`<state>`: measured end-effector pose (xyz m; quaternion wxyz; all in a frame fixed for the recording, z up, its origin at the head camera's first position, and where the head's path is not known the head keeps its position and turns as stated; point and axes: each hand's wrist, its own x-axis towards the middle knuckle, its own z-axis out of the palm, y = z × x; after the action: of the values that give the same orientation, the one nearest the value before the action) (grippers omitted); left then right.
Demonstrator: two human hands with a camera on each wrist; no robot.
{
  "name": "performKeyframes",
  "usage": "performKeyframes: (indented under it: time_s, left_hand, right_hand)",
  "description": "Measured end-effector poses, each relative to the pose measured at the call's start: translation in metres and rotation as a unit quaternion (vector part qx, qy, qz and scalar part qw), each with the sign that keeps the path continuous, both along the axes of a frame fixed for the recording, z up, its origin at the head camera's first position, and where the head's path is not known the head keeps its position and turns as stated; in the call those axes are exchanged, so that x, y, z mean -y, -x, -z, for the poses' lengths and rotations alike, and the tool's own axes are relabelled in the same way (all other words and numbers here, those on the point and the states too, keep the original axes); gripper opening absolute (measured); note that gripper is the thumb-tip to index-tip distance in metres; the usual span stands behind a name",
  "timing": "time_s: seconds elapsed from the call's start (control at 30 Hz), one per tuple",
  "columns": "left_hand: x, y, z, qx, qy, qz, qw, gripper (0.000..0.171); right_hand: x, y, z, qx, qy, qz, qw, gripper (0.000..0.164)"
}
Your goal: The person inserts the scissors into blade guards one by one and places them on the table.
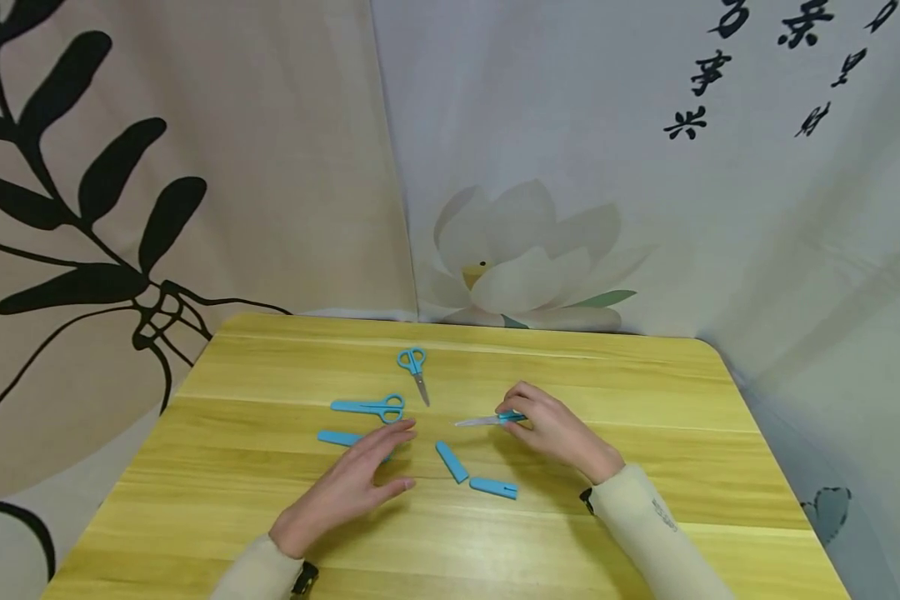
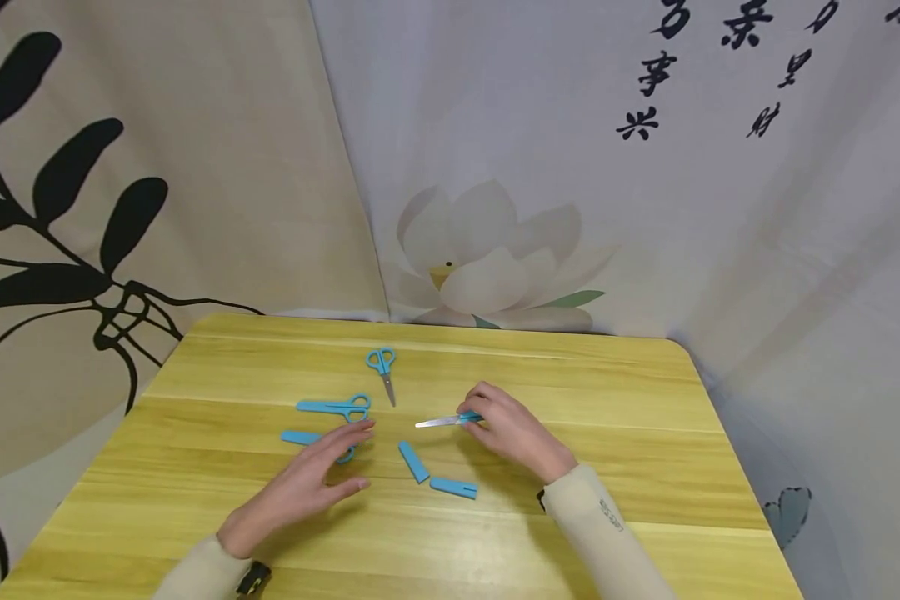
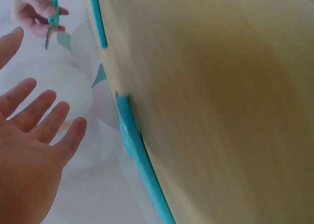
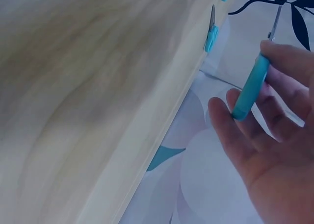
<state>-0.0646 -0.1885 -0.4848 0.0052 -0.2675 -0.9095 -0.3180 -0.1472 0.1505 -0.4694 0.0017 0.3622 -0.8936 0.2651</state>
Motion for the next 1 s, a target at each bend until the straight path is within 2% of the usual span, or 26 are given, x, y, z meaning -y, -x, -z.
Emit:
performKeyframes:
  time_s: [0.33,0.7,1.0]
  left_hand:
    - [-0.028,0.01,0.004,0.03,0.016,0.051,0.9981,0.065]
    - [-0.047,0.038,0.005,0.064,0.044,0.107,0.9912,0.057]
    - [-0.053,0.054,0.015,0.099,0.025,0.141,0.9848,0.044]
  right_hand:
    - [-0.02,-0.012,-0.002,-0.012,0.007,0.02,1.0,0.016]
    - [-0.035,-0.019,0.0,-0.029,0.009,0.032,0.999,0.016]
    - [-0.039,-0.022,0.002,-0.031,0.013,0.032,0.999,0.015]
